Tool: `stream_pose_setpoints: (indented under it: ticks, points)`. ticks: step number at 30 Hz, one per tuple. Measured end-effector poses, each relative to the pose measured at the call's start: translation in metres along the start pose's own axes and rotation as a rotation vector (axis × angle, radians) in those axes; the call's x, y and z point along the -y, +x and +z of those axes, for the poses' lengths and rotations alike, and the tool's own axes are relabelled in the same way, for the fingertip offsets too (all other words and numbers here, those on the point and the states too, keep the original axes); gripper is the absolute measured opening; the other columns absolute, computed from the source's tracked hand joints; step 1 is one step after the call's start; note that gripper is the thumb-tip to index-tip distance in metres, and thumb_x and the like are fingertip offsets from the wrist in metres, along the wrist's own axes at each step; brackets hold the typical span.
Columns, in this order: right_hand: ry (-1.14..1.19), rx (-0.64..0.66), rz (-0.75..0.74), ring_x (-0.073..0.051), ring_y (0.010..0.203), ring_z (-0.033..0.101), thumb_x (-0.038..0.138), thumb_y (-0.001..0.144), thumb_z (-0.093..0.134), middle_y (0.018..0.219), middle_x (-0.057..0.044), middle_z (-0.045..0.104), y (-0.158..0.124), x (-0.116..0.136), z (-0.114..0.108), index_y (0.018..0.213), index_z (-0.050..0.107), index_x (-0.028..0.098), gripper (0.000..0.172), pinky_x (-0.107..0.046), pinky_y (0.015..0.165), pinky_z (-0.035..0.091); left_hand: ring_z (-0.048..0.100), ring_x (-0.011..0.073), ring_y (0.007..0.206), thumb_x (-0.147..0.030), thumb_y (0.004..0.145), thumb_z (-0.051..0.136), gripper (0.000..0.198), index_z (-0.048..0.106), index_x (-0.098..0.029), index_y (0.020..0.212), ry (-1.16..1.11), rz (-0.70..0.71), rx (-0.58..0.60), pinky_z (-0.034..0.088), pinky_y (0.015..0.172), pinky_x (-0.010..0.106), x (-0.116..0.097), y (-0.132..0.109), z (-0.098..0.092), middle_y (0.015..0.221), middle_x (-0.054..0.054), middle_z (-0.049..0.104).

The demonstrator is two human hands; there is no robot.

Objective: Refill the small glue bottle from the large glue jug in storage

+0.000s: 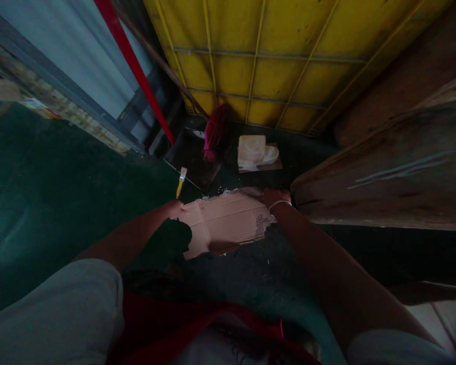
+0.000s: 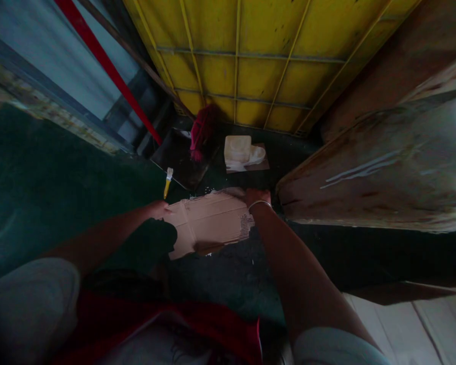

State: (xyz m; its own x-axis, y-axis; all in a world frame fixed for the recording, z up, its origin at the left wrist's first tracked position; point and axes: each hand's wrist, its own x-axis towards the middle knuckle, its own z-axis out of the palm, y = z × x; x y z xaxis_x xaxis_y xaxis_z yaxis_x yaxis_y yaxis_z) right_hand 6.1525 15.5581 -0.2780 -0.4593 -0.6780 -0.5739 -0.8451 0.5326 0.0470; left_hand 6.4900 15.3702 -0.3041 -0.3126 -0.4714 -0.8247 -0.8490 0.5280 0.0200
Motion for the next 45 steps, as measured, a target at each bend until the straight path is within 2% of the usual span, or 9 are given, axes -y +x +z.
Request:
stream_pose_setpoints:
  ticks: [6, 11, 15, 18, 21, 23, 27, 30, 45]
  points:
    - [-0.076, -0.163, -0.065, -0.030, 0.113, 0.053, 0.016, 0.092, 0.035, 0.107, -0.017, 0.065, 0.028, 0.036, 0.003, 0.107, 0.064, 0.008, 0.033, -0.046, 0.099, 0.030, 0.063, 0.0291, 0.102, -0.046, 0.084, 0.059, 0.044, 0.064, -0.011, 0.108, 0.116, -0.077, -0.068, 0.049, 0.077, 0.030, 0.003, 0.040, 0.005, 0.112, 0.018, 0.065]
    - [-0.081, -0.136, -0.084, -0.030, 0.117, 0.047, 0.017, 0.091, 0.031, 0.112, -0.015, 0.063, 0.050, 0.044, 0.026, 0.111, 0.063, 0.010, 0.038, -0.048, 0.104, 0.022, 0.052, 0.0358, 0.118, -0.040, 0.085, 0.058, 0.056, 0.049, -0.010, 0.132, 0.195, -0.109, -0.182, 0.044, 0.094, 0.045, 0.006, 0.037, 0.008, 0.130, 0.022, 0.055]
    - [-0.083, -0.120, -0.052, -0.030, 0.117, 0.046, 0.016, 0.091, 0.029, 0.113, -0.016, 0.062, 0.066, 0.042, 0.043, 0.113, 0.063, 0.010, 0.041, -0.049, 0.105, 0.022, 0.022, 0.0308, 0.142, -0.029, 0.084, 0.060, 0.074, 0.026, -0.018, 0.149, 0.292, 0.353, -0.394, 0.019, 0.115, 0.044, -0.016, 0.030, 0.040, 0.154, 0.014, 0.027]
    - [-0.073, -0.183, -0.049, -0.029, 0.116, 0.046, 0.015, 0.092, 0.025, 0.118, -0.017, 0.059, 0.071, 0.042, 0.059, 0.117, 0.060, 0.010, 0.044, -0.048, 0.101, 0.028, 0.016, 0.0333, 0.144, -0.049, 0.076, 0.069, 0.092, 0.025, -0.015, 0.149, 0.273, 0.527, -0.303, 0.020, 0.115, 0.046, -0.037, 0.036, 0.076, 0.156, 0.017, 0.016]
    - [-0.067, -0.176, -0.110, -0.031, 0.126, 0.039, 0.017, 0.094, 0.019, 0.139, -0.016, 0.045, 0.053, 0.058, 0.082, 0.133, 0.050, 0.012, 0.051, -0.048, 0.101, 0.029, 0.000, 0.0423, 0.144, -0.059, 0.062, 0.075, 0.119, 0.014, -0.014, 0.152, 0.276, 0.439, -0.248, 0.014, 0.110, 0.063, -0.050, 0.042, 0.104, 0.157, 0.021, -0.005]
    - [-0.054, -0.081, -0.206, -0.032, 0.138, 0.024, 0.025, 0.095, 0.025, 0.153, -0.014, 0.025, 0.027, 0.078, 0.102, 0.145, 0.037, 0.013, 0.053, -0.049, 0.108, 0.023, -0.009, 0.0447, 0.142, -0.057, 0.058, 0.078, 0.126, 0.008, -0.011, 0.153, 0.300, 0.419, -0.238, 0.009, 0.107, 0.069, -0.052, 0.045, 0.114, 0.155, 0.023, -0.012]
    - [0.017, 0.199, -0.345, -0.032, 0.145, 0.001, 0.054, 0.087, 0.048, 0.157, -0.013, 0.005, -0.039, 0.124, 0.142, 0.151, 0.024, 0.012, 0.081, -0.049, 0.115, 0.012, -0.014, 0.0419, 0.142, -0.053, 0.061, 0.078, 0.124, 0.006, -0.012, 0.153, 0.322, 0.402, -0.224, 0.009, 0.107, 0.070, -0.054, 0.044, 0.114, 0.155, 0.021, -0.013]
    - [0.071, 0.248, -0.320, -0.029, 0.146, -0.003, 0.053, 0.091, 0.041, 0.158, -0.010, 0.001, -0.068, 0.139, 0.164, 0.153, 0.019, 0.014, 0.076, -0.049, 0.117, 0.008, -0.012, 0.0429, 0.142, -0.056, 0.062, 0.078, 0.124, 0.005, -0.013, 0.153, 0.342, 0.378, -0.184, 0.011, 0.107, 0.071, -0.057, 0.043, 0.108, 0.154, 0.021, -0.017]
    - [0.148, 0.211, -0.326, -0.031, 0.145, 0.000, 0.042, 0.094, 0.036, 0.158, -0.011, 0.005, -0.071, 0.139, 0.168, 0.151, 0.024, 0.013, 0.065, -0.054, 0.115, 0.007, -0.015, 0.0450, 0.140, -0.060, 0.059, 0.076, 0.126, 0.008, -0.010, 0.153, 0.344, 0.331, -0.227, 0.014, 0.108, 0.068, -0.069, 0.043, 0.119, 0.154, 0.022, -0.014]
